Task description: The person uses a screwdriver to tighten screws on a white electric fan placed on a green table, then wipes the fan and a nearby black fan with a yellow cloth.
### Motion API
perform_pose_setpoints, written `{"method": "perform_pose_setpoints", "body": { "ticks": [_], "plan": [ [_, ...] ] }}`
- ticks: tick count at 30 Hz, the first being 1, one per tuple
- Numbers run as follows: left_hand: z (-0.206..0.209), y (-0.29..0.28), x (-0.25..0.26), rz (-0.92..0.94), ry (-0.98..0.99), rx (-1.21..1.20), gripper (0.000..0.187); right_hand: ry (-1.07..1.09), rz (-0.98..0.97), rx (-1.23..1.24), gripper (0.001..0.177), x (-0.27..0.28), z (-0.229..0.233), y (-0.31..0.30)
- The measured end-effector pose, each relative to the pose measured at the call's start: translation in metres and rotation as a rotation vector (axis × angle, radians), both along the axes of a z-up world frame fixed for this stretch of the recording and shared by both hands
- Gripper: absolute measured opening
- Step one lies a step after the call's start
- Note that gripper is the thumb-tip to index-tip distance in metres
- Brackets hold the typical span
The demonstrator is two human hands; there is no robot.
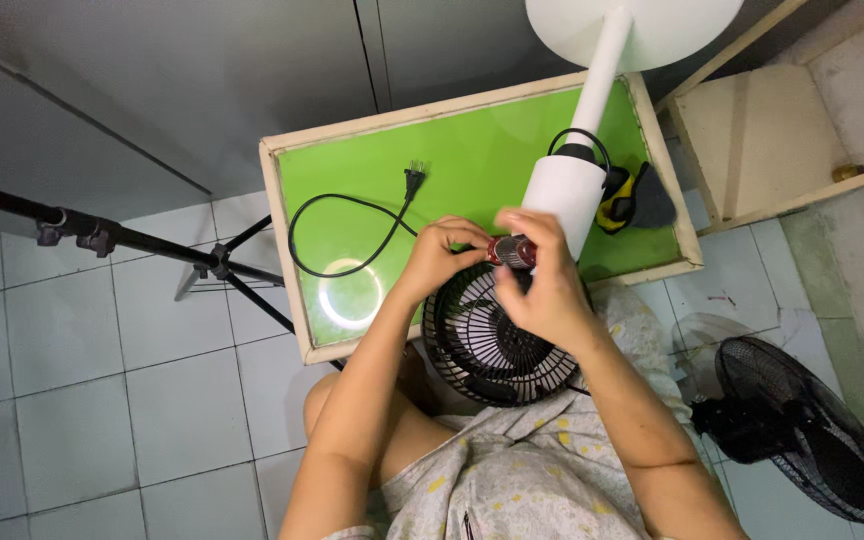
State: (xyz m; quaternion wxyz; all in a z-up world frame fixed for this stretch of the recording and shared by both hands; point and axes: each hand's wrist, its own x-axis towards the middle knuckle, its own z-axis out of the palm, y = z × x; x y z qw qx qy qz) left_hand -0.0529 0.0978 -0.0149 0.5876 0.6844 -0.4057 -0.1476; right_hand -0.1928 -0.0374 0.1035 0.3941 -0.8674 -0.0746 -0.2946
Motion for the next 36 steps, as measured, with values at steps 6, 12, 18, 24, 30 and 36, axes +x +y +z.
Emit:
{"method": "perform_pose_setpoints", "body": {
  "ticks": [6, 12, 18, 24, 30, 36],
  "plan": [
    [-0.002, -0.004, 0.002, 0.102, -0.070, -0.016, 0.015, 0.021, -0.237, 0.076, 0.078, 0.007, -0.003, 0.014],
    [0.000, -0.008, -0.005, 0.154, -0.020, -0.029, 0.020, 0.029, -0.182, -0.036, 0.068, 0.006, -0.004, 0.009],
    [0.005, -0.009, -0.007, 0.160, 0.024, 0.001, 0.022, 0.145, -0.110, 0.129, 0.069, 0.008, 0.006, 0.005],
    [0.007, -0.007, -0.006, 0.162, -0.001, 0.018, 0.022, 0.037, -0.274, -0.297, 0.084, 0.009, 0.008, 0.006],
    [0.002, 0.002, 0.003, 0.081, -0.025, 0.156, 0.022, 0.066, -0.112, 0.155, 0.073, 0.006, -0.008, 0.003],
    [-0.024, 0.020, 0.019, -0.019, 0.129, 0.302, 0.014, 0.011, -0.043, 0.287, 0.072, 0.000, -0.011, -0.016]
  ]
}}
